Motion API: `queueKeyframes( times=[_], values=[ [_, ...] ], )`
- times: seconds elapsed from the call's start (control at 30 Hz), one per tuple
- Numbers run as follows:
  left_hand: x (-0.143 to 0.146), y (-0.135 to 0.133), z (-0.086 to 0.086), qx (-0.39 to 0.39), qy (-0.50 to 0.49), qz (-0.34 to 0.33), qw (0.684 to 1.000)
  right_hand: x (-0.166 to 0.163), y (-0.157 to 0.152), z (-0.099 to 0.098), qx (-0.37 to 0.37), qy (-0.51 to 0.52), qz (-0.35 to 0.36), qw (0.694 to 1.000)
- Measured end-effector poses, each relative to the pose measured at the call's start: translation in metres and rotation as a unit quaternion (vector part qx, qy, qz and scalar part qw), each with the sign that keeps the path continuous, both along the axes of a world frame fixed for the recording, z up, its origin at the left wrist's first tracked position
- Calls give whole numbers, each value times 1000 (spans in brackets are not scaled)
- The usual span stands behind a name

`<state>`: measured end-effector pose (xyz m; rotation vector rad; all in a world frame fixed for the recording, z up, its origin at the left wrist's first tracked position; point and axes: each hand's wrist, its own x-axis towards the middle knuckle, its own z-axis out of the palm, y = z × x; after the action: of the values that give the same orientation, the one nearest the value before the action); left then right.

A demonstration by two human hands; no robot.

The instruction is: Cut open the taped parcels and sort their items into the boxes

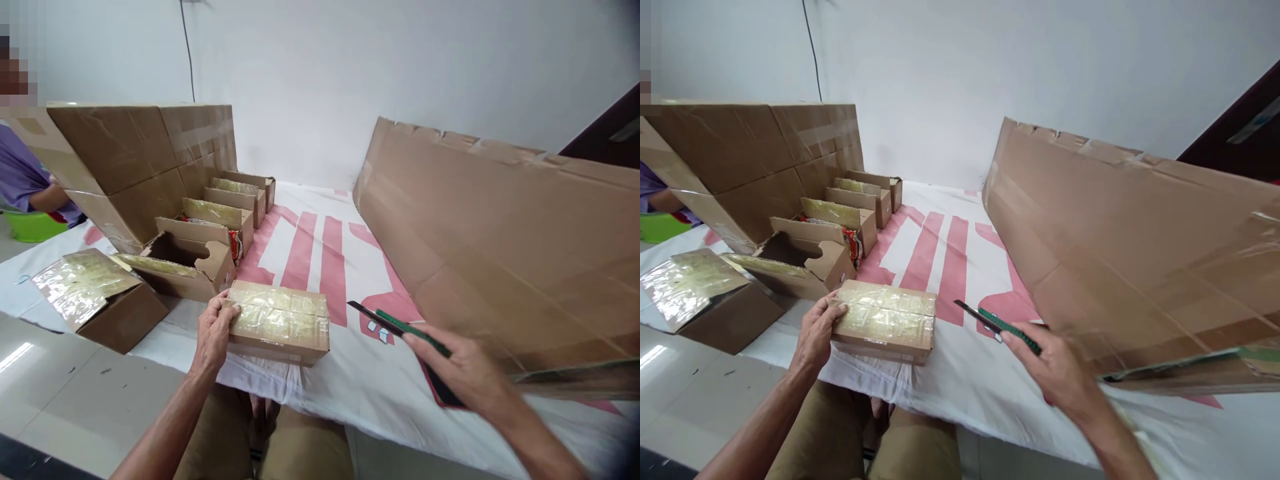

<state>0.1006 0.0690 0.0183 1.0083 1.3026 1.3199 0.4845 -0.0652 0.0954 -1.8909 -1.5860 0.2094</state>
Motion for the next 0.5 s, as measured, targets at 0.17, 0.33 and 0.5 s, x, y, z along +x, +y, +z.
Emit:
queueKeyframes(
  times=[0.17,0.33,0.5],
  values=[
    [-7,0,9,-14,-29,-23,999,-33,-13,-92,-25,-87,-1,996],
    [-17,-9,27,-7,-3,-62,998,-36,-6,-133,-66,-209,25,975],
    [-25,-25,34,78,77,-45,993,-46,26,-83,38,-97,99,990]
  ],
)
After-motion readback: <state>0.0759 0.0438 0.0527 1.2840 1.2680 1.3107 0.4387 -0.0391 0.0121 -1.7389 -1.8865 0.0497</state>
